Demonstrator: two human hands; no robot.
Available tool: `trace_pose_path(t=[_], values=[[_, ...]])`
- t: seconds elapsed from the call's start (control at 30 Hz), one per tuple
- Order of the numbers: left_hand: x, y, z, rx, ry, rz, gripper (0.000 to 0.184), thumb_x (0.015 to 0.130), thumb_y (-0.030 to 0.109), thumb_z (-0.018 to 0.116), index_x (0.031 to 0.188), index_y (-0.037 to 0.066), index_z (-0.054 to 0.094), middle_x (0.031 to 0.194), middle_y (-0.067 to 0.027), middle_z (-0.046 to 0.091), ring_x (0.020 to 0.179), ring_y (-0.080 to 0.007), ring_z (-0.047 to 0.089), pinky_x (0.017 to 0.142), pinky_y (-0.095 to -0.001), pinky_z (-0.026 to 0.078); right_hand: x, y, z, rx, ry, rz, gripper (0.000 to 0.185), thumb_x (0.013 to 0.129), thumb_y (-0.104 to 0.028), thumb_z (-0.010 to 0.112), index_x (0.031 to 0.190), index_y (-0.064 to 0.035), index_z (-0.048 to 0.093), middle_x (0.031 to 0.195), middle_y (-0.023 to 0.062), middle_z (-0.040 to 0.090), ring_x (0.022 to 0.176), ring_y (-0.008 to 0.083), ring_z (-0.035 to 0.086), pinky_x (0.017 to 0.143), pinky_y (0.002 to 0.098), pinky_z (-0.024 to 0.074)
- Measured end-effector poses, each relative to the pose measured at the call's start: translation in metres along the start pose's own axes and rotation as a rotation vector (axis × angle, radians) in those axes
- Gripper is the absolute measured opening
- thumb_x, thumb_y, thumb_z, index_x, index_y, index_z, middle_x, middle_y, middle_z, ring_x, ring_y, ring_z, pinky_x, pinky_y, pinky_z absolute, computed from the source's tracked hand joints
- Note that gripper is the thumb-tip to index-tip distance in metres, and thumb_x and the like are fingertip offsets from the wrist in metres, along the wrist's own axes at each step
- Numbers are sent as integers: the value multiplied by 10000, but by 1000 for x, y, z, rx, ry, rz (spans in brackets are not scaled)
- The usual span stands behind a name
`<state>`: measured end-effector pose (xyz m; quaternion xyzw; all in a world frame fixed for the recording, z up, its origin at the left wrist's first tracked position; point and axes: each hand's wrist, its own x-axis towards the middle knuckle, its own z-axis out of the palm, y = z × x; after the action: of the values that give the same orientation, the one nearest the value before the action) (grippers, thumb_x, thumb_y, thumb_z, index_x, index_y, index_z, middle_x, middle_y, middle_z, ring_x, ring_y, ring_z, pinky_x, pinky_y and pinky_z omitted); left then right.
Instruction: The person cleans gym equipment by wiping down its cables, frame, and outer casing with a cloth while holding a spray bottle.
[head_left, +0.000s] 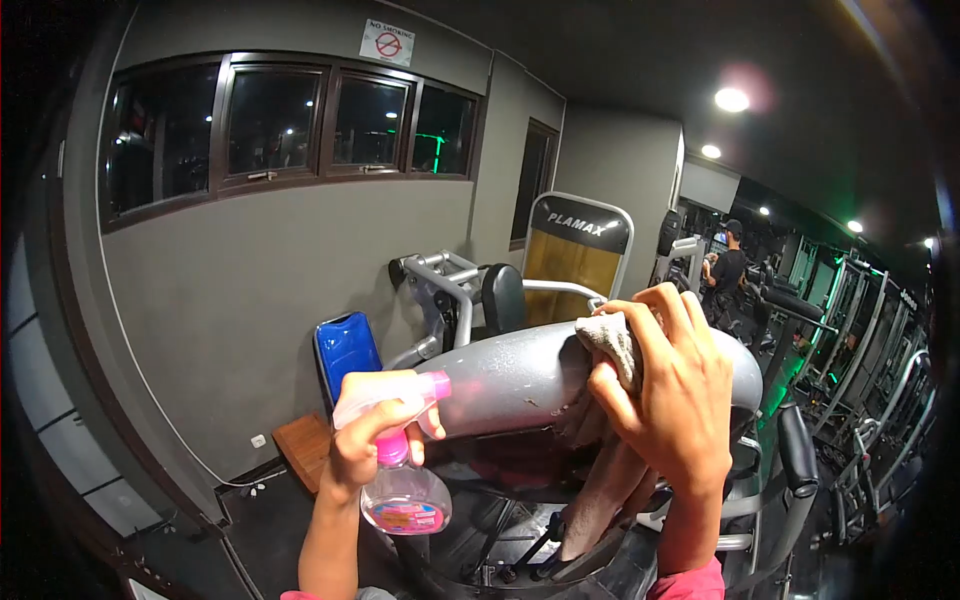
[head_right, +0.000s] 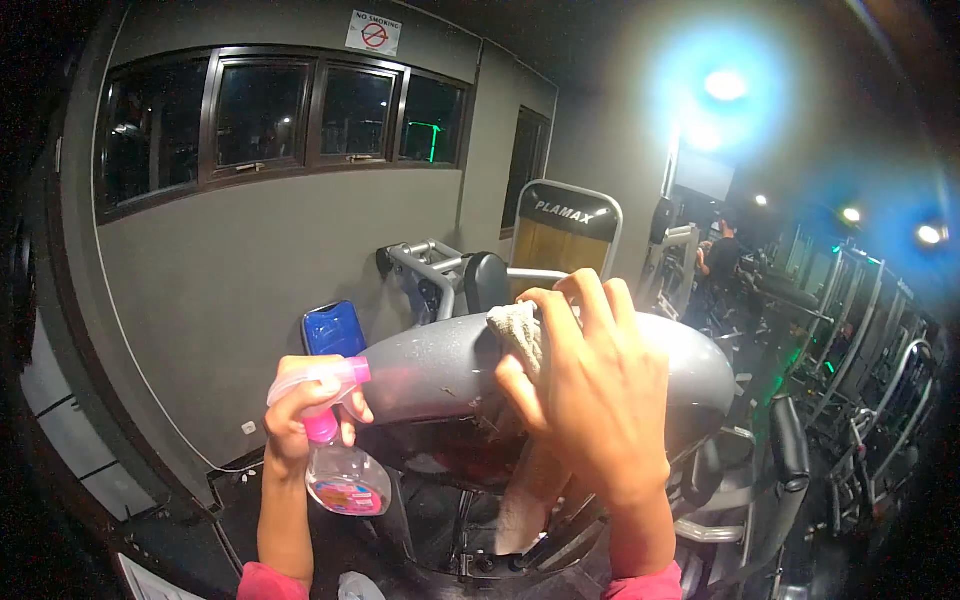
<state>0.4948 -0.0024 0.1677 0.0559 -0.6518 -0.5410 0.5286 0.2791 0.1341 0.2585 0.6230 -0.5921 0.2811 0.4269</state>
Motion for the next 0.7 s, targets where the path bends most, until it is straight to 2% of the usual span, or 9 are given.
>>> trace_pose_path(t=[0.13, 0.23, 0.27, 0.37, 0.47, 0.53, 0.57, 0.67, 0.7], values=[[-3, -9, -17, -59, -45, -69, 410, 763, 276, 545, 802, -123, 631, 687, -214, 652, 437, -229, 584, 407, -287, 487, 12, -19, 1, -63, -75, 4, 422, 713, -309, 759, 1022, -42, 654, 1028, 96, 557, 998, 272, 554, 781, 394, 495], [-2, -22, -42, -175, -125, -121, 394, 779, 241, 535, 836, -135, 638, 713, -223, 661, 441, -228, 591, 415, -280, 490, 26, -44, 17, -46, -208, -188, 372, 741, -354, 733, 905, -34, 635, 1011, 112, 558, 1065, 262, 515, 865, 399, 406], [-1, -27, -50, -248, -187, -134, 379, 805, 211, 525, 873, -141, 648, 737, -219, 668, 458, -224, 599, 434, -266, 490, 28, -52, 27, -60, -218, -234, 439, 680, -312, 771, 998, -42, 636, 999, 86, 548, 1006, 269, 517, 845, 399, 430], [6, -41, -69, -299, -300, -202, 421, 754, 252, 556, 846, -149, 644, 726, -233, 669, 461, -214, 601, 433, -267, 490, 30, -77, 44, -108, -338, -311, 489, 638, -369, 790, 994, -64, 653, 1008, 67, 547, 1016, 253, 519, 840, 399, 431], [12, -45, -82, -353, -417, -339, 421, 757, 255, 579, 874, -144, 638, 733, -213, 673, 472, -192, 602, 448, -257, 491, 24, -78, 40, -138, -291, -278, 526, 564, -355, 824, 999, -96, 679, 980, 61, 549, 974, 263, 530, 825, 404, 445], [18, -60, -87, -446, -487, -393, 477, 696, 274, 586, 822, -184, 625, 708, -277, 660, 430, -251, 612, 408, -288, 525, 21, -76, 26, -56, -207, -46, 556, 455, -218, 835, 992, -148, 710, 943, 75, 570, 919, 301, 561, 810, 421, 478], [19, -61, -89, -531, -573, -406, 400, 780, 246, 579, 892, -134, 637, 748, -199, 674, 496, -175, 604, 461, -246, 493, 18, -76, 18, -149, -168, 55, 519, 472, -175, 810, 979, -133, 708, 940, 81, 576, 918, 302, 573, 812, 416, 480], [26, -65, -87, -556, -698, -393, 410, 813, 269, 583, 898, -127, 642, 763, -195, 676, 513, -172, 607, 479, -249, 494, 16, -78, 8, -405, -61, 295, 414, 533, -76, 730, 945, -85, 700, 935, 100, 595, 920, 306, 608, 816, 402, 490], [26, -72, -86, -582, -721, -366, 416, 827, 271, 578, 918, -129, 650, 775, -188, 679, 513, -172, 606, 481, -250, 492, 18, -85, 12, -342, -46, 382, 366, 576, -101, 720, 940, -78, 696, 953, 104, 603, 913, 311, 618, 810, 399, 498]])
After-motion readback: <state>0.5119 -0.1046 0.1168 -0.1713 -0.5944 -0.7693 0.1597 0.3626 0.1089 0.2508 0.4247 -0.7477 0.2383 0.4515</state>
